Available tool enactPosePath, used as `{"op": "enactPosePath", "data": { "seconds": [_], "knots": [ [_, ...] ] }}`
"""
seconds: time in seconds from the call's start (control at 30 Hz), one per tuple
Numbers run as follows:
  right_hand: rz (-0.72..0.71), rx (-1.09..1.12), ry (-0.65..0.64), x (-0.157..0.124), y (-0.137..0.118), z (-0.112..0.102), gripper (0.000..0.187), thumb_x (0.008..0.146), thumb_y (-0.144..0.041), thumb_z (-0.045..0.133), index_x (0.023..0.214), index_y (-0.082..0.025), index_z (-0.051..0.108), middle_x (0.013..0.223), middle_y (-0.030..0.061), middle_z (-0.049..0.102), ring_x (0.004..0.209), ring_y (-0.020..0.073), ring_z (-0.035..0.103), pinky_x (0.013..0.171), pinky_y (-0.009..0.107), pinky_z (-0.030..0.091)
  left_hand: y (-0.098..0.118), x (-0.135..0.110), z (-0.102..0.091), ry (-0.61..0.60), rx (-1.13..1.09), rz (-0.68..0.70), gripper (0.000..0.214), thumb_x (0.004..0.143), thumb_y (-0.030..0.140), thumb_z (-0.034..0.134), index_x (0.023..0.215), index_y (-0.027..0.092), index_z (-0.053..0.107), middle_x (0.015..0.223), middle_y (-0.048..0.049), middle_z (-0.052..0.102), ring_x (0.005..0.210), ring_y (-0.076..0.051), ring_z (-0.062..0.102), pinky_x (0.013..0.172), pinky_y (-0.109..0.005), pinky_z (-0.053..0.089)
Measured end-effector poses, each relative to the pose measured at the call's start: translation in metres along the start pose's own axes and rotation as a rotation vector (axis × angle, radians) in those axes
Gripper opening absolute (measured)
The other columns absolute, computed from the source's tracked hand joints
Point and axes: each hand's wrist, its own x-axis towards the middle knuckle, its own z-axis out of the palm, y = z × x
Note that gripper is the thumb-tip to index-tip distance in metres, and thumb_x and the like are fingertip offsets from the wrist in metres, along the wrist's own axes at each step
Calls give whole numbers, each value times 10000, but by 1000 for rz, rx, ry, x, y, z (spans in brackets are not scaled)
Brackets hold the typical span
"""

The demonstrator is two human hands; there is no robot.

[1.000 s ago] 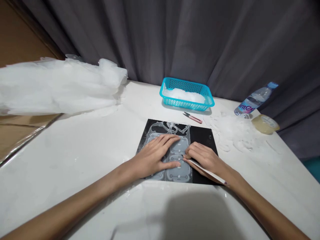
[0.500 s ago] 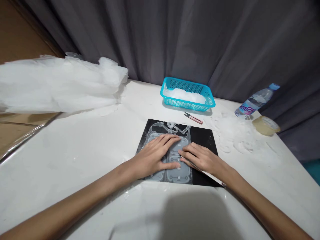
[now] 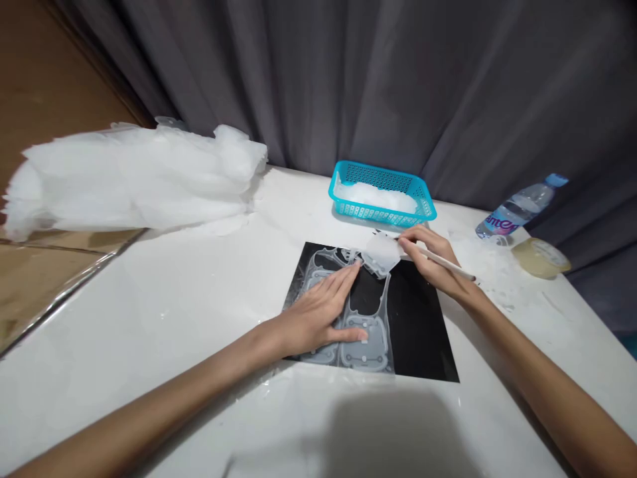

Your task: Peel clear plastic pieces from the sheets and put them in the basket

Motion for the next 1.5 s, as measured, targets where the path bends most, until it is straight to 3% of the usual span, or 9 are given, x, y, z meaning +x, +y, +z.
{"op": "enactPosePath", "data": {
  "seconds": [0.17, 0.27, 0.4, 0.5, 0.7, 0.87, 1.1, 1.3, 1.5],
  "knots": [
    [63, 140, -229, 4, -18, -16, 186, 1013, -317, 608, 891, -213, 701, 943, 29, 693, 883, 195, 651, 826, 336, 503, 0, -2, 0, 90, -84, -37, 1235, 825, 726, 717, 1684, 243, -27, 1716, -210, 254, 1575, -406, 256, 1224, -604, 314],
    [21, 201, -301, 3, -44, -19, 176, 1010, -304, 622, 890, -213, 715, 920, 29, 700, 881, 191, 649, 880, 350, 511, 3, 4, 0, 245, -265, -90, 1202, 783, 636, 819, 1669, 291, 84, 1627, -173, 434, 1489, -365, 430, 1182, -560, 403],
    [20, 307, -445, 4, -67, -17, 156, 996, -332, 656, 1000, -219, 763, 916, 28, 697, 842, 172, 647, 823, 323, 531, 8, 13, -1, 388, -450, -24, 532, 919, 436, 762, 1386, 246, 592, 1275, -74, 717, 1188, -246, 668, 1047, -402, 517],
    [113, 368, -482, 1, -70, -20, 282, 980, -376, 681, 1223, -246, 741, 854, 9, 661, 760, 153, 619, 691, 276, 508, 8, 15, -2, 412, -462, 28, 183, 974, 369, 698, 1027, 203, 755, 1032, -40, 764, 1002, -214, 695, 940, -356, 520],
    [221, 376, -327, -5, -60, -36, 171, 967, -390, 694, 1031, -245, 757, 930, 17, 707, 812, 167, 645, 732, 283, 495, 9, 12, -2, 441, -467, -9, 177, 950, 359, 727, 930, 187, 767, 942, -27, 743, 909, -191, 660, 851, -311, 478],
    [188, 220, -383, -6, -57, -24, 204, 1027, -355, 594, 915, -229, 710, 909, 3, 713, 875, 175, 654, 833, 297, 474, 12, 11, -4, 417, -499, -98, 288, 951, 448, 704, 878, 173, 752, 840, -15, 715, 788, -174, 620, 732, -298, 451],
    [-13, 185, -484, -17, -55, -1, 200, 972, -395, 707, 954, -208, 640, 946, 28, 628, 886, 178, 595, 789, 294, 458, 13, 12, -5, 436, -561, -166, 341, 940, 471, 708, 785, 167, 708, 736, 15, 610, 684, -126, 506, 624, -262, 377],
    [-10, 226, -516, -16, -58, -4, 128, 1036, -307, 614, 948, -217, 638, 973, 20, 640, 934, 168, 603, 851, 298, 460, 12, 14, -1, 392, -930, -197, 273, 888, 412, 777, 872, 164, 663, 778, 6, 672, 667, -117, 584, 600, -224, 431],
    [-25, 219, -542, -15, -54, -6, 105, 1040, -283, 600, 977, -226, 663, 992, 15, 673, 966, 170, 612, 869, 299, 463, 9, 16, -1, 387, -1035, -195, 278, 879, 387, 795, 976, 181, 636, 804, 8, 695, 700, -128, 633, 643, -228, 487]
  ]
}}
